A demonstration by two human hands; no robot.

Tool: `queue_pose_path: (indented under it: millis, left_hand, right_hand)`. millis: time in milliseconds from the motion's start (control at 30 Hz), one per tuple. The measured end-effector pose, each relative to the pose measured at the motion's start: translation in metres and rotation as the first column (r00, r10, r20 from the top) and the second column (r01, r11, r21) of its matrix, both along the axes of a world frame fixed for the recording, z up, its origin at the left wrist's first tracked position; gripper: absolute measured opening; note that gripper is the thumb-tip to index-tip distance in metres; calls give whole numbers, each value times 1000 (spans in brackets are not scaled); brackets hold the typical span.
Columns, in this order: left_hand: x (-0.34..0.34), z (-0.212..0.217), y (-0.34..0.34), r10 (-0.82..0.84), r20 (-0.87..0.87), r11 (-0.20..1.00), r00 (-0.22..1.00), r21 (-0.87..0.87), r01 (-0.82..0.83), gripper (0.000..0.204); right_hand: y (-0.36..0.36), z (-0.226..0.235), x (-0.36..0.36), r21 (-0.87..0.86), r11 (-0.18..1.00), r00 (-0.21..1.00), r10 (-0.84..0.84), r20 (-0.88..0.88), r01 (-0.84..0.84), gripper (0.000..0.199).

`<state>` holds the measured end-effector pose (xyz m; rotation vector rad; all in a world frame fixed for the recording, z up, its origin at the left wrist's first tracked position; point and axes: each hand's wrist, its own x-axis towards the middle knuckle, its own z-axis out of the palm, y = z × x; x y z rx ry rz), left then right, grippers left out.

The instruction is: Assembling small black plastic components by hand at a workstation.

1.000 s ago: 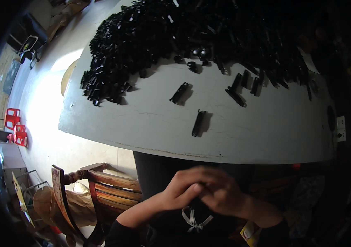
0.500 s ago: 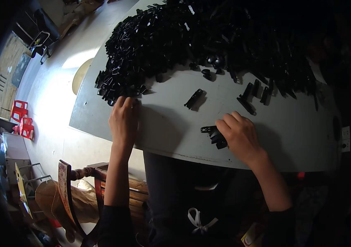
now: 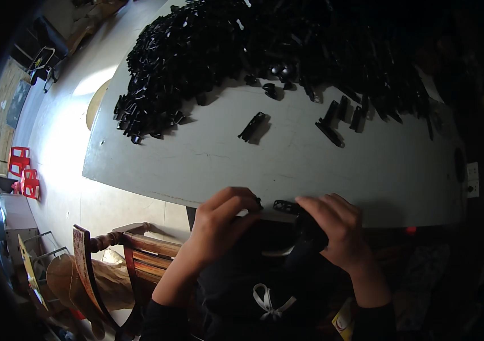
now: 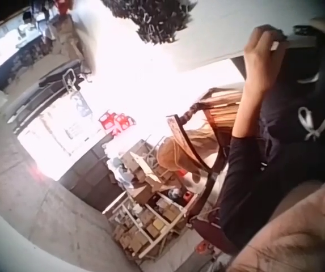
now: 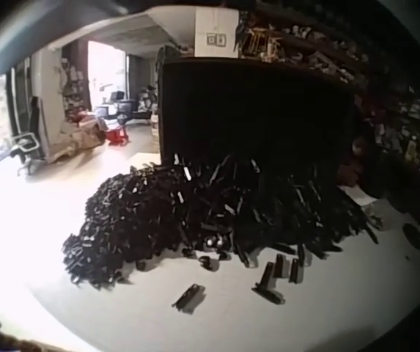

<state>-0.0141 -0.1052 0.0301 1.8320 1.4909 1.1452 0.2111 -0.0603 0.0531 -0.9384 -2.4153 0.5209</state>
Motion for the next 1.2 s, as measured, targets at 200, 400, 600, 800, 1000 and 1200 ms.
queue_pose_path:
  millis: [200, 400, 600, 800, 1000, 1200]
  left_hand:
    - [8, 12, -8, -109, 106, 994, 988, 25, 107, 17]
    - [7, 16, -10, -161, 68, 983, 985, 94, 155, 14]
    - [12, 21, -13, -123, 55, 990, 991, 75, 119, 14]
    - [12, 26, -15, -141, 94, 990, 986, 21, 139, 14]
    - [8, 28, -17, -123, 89, 992, 988, -23, 126, 14]
    - [11, 28, -16, -163, 93, 987, 982, 10, 163, 13]
  right_hand:
    - [-9, 5, 5, 83, 996, 998, 21, 53, -25, 43]
    - [-12, 13, 6, 104, 993, 993, 45, 110, -57, 38]
    - [-17, 13, 3, 181, 983, 998, 11, 60, -22, 25]
    - [-19, 21, 6, 137, 990, 997, 19, 73, -29, 24]
    - [-21, 22, 12, 85, 996, 995, 28, 93, -36, 25]
    - [-21, 21, 10, 76, 996, 996, 33, 87, -39, 24]
